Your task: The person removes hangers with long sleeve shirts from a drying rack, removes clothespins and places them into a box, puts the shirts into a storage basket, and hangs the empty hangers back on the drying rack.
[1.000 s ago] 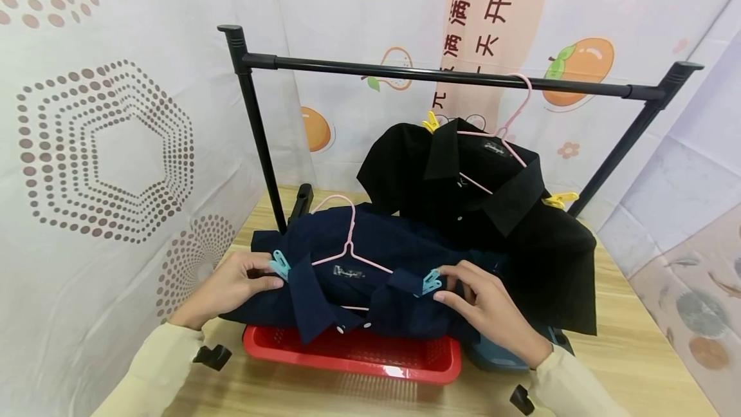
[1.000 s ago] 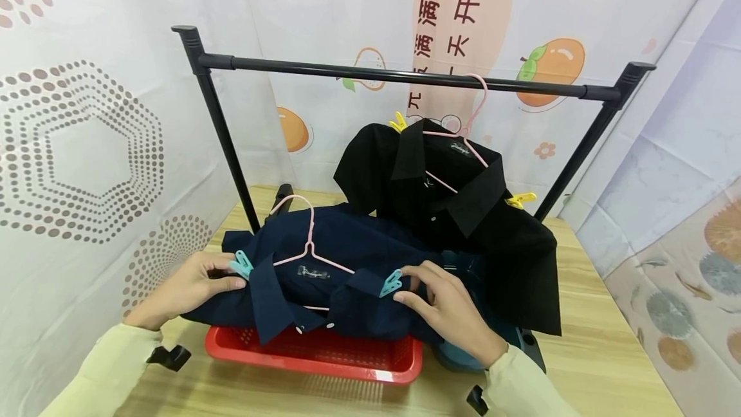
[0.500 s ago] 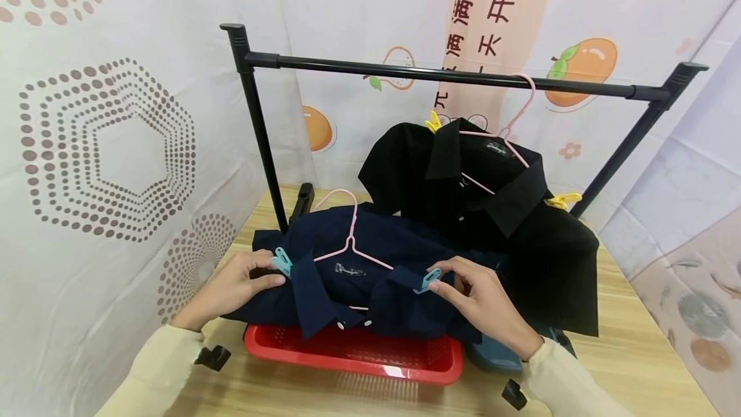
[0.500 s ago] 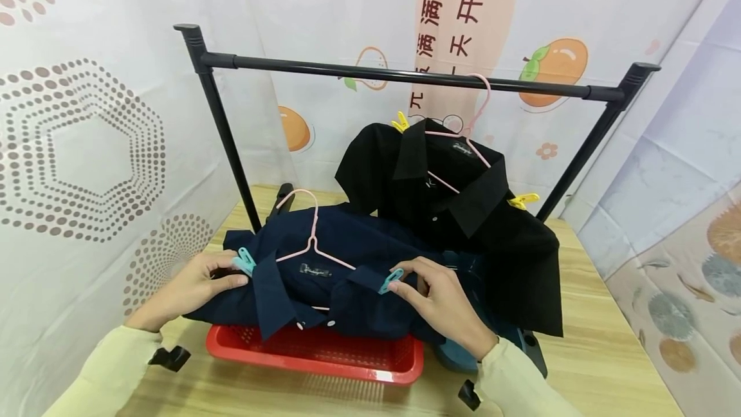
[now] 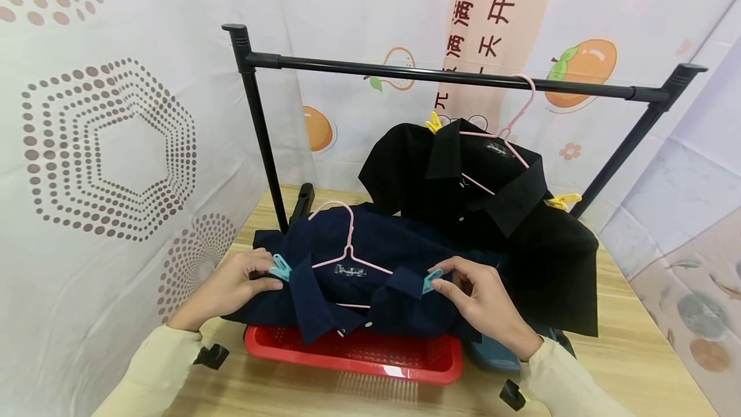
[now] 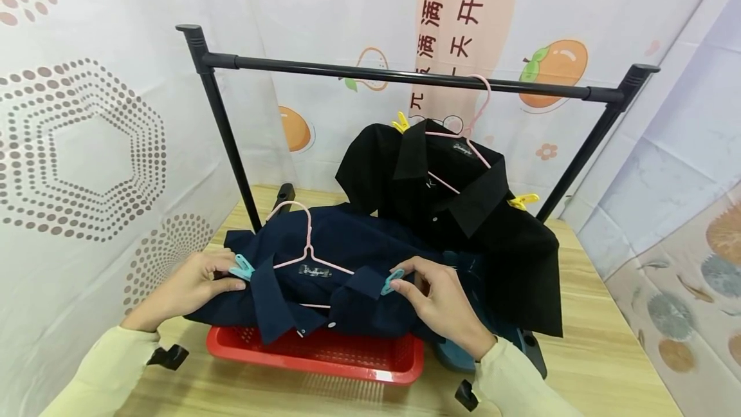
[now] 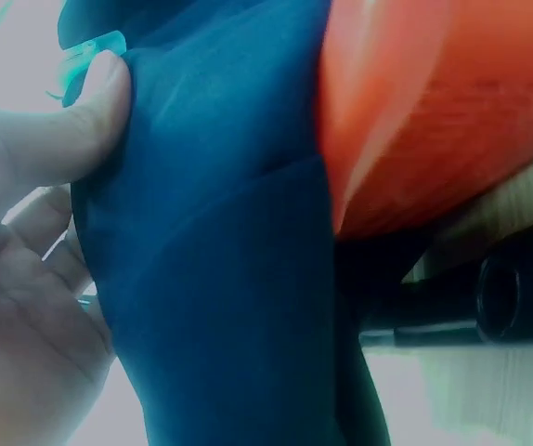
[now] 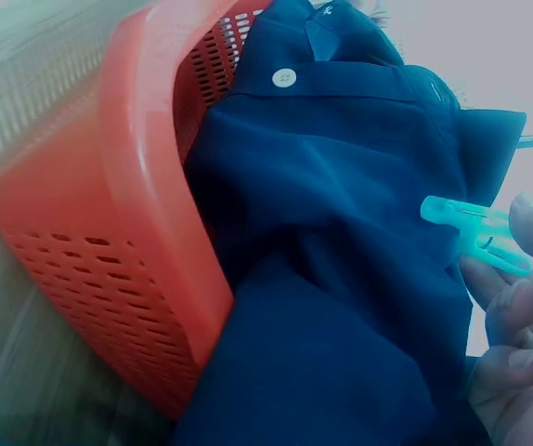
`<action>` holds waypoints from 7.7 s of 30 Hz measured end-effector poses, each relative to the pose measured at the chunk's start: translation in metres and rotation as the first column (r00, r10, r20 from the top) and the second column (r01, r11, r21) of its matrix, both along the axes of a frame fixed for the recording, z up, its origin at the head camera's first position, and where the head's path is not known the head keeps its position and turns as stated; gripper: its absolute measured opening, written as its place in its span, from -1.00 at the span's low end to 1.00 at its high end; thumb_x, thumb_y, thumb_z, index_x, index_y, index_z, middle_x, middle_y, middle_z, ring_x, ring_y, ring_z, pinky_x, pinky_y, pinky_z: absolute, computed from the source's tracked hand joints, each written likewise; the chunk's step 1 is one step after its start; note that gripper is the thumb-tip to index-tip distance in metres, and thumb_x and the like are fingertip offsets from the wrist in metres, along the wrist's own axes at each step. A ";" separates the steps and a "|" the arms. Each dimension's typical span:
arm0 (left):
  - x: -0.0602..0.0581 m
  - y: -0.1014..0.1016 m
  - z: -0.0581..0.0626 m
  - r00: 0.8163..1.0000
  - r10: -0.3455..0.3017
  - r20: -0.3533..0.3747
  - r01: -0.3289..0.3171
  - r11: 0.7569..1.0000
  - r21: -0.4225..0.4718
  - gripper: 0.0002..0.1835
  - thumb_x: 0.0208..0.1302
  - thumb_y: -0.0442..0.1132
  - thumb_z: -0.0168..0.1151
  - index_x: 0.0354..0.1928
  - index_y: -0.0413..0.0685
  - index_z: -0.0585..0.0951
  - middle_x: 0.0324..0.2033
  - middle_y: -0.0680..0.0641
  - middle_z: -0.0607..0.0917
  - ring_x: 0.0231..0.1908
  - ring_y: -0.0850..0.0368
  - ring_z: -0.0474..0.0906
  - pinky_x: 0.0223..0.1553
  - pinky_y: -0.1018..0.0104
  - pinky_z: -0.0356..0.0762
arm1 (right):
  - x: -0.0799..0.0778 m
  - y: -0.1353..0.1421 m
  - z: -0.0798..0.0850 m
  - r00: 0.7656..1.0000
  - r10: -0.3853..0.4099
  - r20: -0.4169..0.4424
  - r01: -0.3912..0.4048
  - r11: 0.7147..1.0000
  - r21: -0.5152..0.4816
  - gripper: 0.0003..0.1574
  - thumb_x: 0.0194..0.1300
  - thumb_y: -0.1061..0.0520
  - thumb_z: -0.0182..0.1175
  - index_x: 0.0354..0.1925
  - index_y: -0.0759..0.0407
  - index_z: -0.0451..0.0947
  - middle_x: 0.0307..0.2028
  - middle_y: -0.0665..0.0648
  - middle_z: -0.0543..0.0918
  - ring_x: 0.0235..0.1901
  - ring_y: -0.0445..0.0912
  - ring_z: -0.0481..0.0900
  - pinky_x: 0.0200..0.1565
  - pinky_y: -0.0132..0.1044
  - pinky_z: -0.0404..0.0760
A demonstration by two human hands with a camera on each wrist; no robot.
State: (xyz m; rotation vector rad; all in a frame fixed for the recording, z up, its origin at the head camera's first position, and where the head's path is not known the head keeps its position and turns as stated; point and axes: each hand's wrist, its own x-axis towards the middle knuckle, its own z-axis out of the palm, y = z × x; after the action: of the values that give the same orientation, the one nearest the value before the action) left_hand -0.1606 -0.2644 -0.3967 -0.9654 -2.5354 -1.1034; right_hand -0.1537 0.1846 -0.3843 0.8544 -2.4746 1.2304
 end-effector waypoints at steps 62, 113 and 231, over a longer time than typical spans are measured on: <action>-0.006 0.000 -0.004 0.998 -0.041 0.038 0.040 0.998 0.042 -0.69 0.07 -0.53 0.50 -0.42 0.14 0.76 -0.39 0.19 0.69 -0.32 0.27 0.59 -0.24 0.48 0.56 | 0.000 0.024 0.003 0.980 -0.103 0.170 0.126 0.983 -0.131 -0.68 0.41 0.11 0.36 0.10 -0.04 0.65 -0.42 0.06 0.62 -0.66 -0.11 0.46 -0.60 -0.29 0.47; -0.003 -0.002 -0.005 0.997 -0.049 0.062 0.045 0.997 0.058 -0.69 0.08 -0.50 0.52 -0.34 0.16 0.79 -0.35 0.18 0.70 -0.30 0.24 0.62 -0.21 0.49 0.57 | 0.020 0.096 -0.022 0.926 -0.337 0.171 0.338 0.941 0.022 -0.65 0.39 0.02 0.38 0.10 0.02 0.65 -0.47 0.11 0.65 -0.68 -0.13 0.47 -0.62 -0.30 0.43; 0.004 -0.001 -0.008 0.999 0.029 0.037 -0.030 0.998 0.048 -0.69 0.12 -0.35 0.55 -0.45 0.29 0.67 -0.48 0.22 0.55 -0.43 0.28 0.45 -0.37 0.44 0.43 | 0.013 -0.048 0.043 0.986 0.159 0.051 -0.165 0.976 0.141 -0.94 0.41 0.05 0.37 -0.17 -0.03 0.75 -0.44 -0.19 0.62 -0.60 -0.27 0.40 -0.51 -0.39 0.45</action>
State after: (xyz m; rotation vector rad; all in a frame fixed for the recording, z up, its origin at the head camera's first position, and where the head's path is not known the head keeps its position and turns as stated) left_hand -0.1567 -0.2659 -0.4043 -0.9011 -2.5300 -1.1788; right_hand -0.1407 0.1362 -0.3417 1.0994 -2.5957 1.1381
